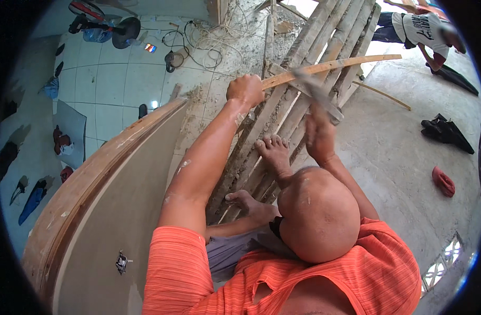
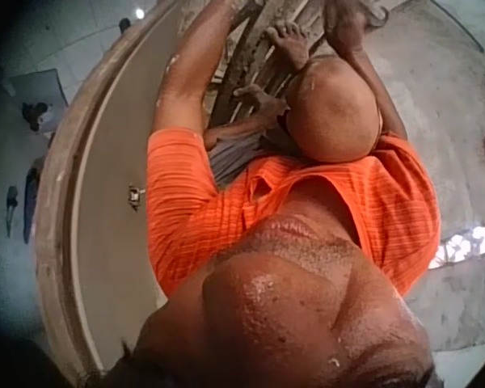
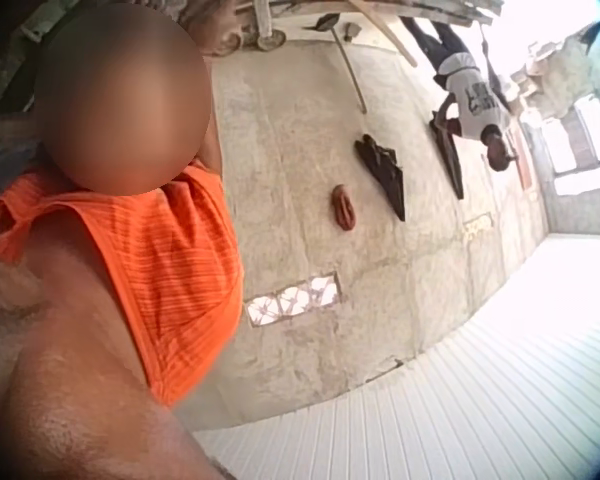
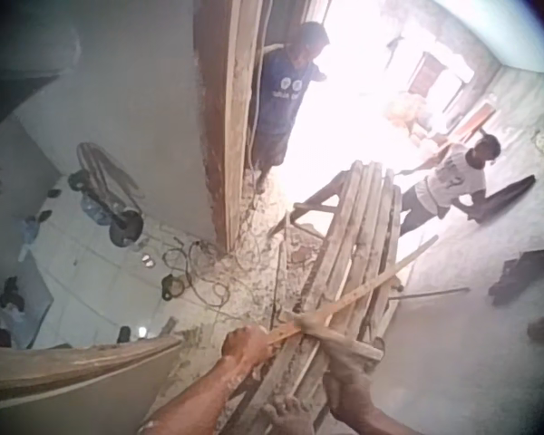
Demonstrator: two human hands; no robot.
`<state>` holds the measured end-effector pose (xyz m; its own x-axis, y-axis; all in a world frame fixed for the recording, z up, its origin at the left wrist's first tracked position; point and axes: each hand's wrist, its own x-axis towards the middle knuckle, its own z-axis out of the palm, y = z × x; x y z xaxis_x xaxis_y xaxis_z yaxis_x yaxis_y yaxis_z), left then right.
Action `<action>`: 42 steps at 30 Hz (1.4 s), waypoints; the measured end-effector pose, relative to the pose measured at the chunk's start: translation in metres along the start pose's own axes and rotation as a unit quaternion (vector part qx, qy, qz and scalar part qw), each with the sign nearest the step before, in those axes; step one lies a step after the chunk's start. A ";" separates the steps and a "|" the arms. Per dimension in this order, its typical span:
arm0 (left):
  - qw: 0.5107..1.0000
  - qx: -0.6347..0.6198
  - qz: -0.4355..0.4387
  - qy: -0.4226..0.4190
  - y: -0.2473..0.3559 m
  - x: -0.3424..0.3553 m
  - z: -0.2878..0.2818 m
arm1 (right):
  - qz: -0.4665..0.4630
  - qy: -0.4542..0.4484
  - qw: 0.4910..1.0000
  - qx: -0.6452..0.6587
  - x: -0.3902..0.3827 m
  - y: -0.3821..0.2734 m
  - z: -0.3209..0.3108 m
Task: The person installs a door frame by holding wooden slats against the door opening and hammering them into place.
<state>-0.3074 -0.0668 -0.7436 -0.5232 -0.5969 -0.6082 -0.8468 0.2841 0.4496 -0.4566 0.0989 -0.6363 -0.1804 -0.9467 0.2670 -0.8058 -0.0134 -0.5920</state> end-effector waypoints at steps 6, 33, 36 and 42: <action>1.000 -0.007 -0.020 -0.016 0.004 -0.003 0.013 | 0.237 -0.067 0.969 0.018 -0.004 0.005 -0.015; 0.999 -0.019 -0.030 0.015 0.007 -0.006 0.022 | 0.257 -0.247 0.928 -0.104 -0.018 0.023 0.006; 0.999 -0.009 0.007 -0.045 -0.003 -0.009 0.015 | 0.354 -0.174 0.918 0.042 -0.021 0.038 0.012; 0.748 -0.611 0.009 -0.259 -0.033 -0.040 0.004 | 0.511 0.029 0.827 0.234 -0.018 0.033 0.018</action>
<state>-0.2583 -0.0494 -0.7364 -0.7681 -0.1411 -0.6246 -0.2853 -0.7979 0.5311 -0.4698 0.1095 -0.6741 -0.6703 -0.5236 -0.5258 0.0876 0.6478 -0.7567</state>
